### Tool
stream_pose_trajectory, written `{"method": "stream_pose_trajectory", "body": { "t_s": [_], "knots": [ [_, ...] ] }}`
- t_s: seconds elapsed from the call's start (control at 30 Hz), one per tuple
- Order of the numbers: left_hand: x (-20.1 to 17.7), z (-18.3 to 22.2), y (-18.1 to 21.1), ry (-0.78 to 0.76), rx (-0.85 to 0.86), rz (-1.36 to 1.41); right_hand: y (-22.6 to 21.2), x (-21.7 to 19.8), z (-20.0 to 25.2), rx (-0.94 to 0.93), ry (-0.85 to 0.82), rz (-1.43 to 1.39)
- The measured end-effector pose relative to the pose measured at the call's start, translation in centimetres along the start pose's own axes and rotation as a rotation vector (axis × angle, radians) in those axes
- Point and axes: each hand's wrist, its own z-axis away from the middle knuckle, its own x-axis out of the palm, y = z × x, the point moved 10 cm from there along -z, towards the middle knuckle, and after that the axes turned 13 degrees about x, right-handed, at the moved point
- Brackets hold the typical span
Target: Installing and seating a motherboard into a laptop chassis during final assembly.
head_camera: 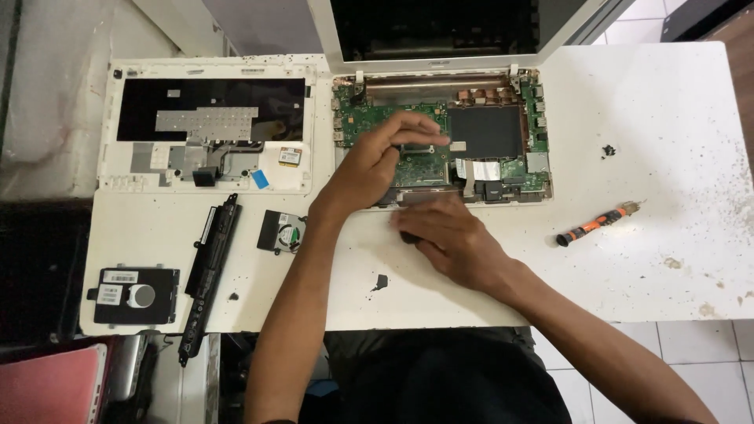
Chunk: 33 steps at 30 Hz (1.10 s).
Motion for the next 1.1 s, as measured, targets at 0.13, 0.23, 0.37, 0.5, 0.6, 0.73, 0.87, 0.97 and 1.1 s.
{"method": "stream_pose_trajectory", "body": {
  "t_s": [0.13, 0.23, 0.37, 0.5, 0.6, 0.73, 0.87, 0.97, 1.1],
  "knots": [
    [-1.3, 0.0, 0.7, 0.105, 0.060, -0.031, 0.7, -1.6, 0.1, -0.038, 0.173, 0.176],
    [-2.0, -0.6, 0.7, 0.163, 0.058, -0.074, 0.3, 0.0, 1.2, -0.163, 0.116, 0.298],
    [-4.3, 0.3, 1.5, 0.378, 0.177, -0.212, 1.9, -0.5, 0.7, -0.011, 0.108, 0.193],
    [-6.1, 1.3, 2.0, 0.513, 0.287, -0.403, 0.1, 0.5, 0.4, 0.077, -0.048, -0.109],
    [-6.9, 2.1, 2.8, 0.603, 0.363, -0.521, -0.6, -1.3, -0.5, -0.031, 0.200, 0.115],
    [-7.6, 2.7, 3.8, 0.717, 0.479, -0.594, -1.1, 1.0, -1.0, 0.087, 0.012, -0.030],
    [-8.4, 3.6, 5.0, 0.800, 0.537, -0.725, -1.3, -0.6, -1.8, 0.042, 0.085, 0.031],
    [-9.0, 4.2, 5.1, 0.856, 0.561, -0.742, -1.2, 0.3, -1.8, 0.080, 0.004, 0.029],
    [-10.6, 4.8, 5.0, 0.945, 0.553, -0.718, -1.6, 0.0, -3.3, 0.260, 0.006, -0.170]
  ]
}}
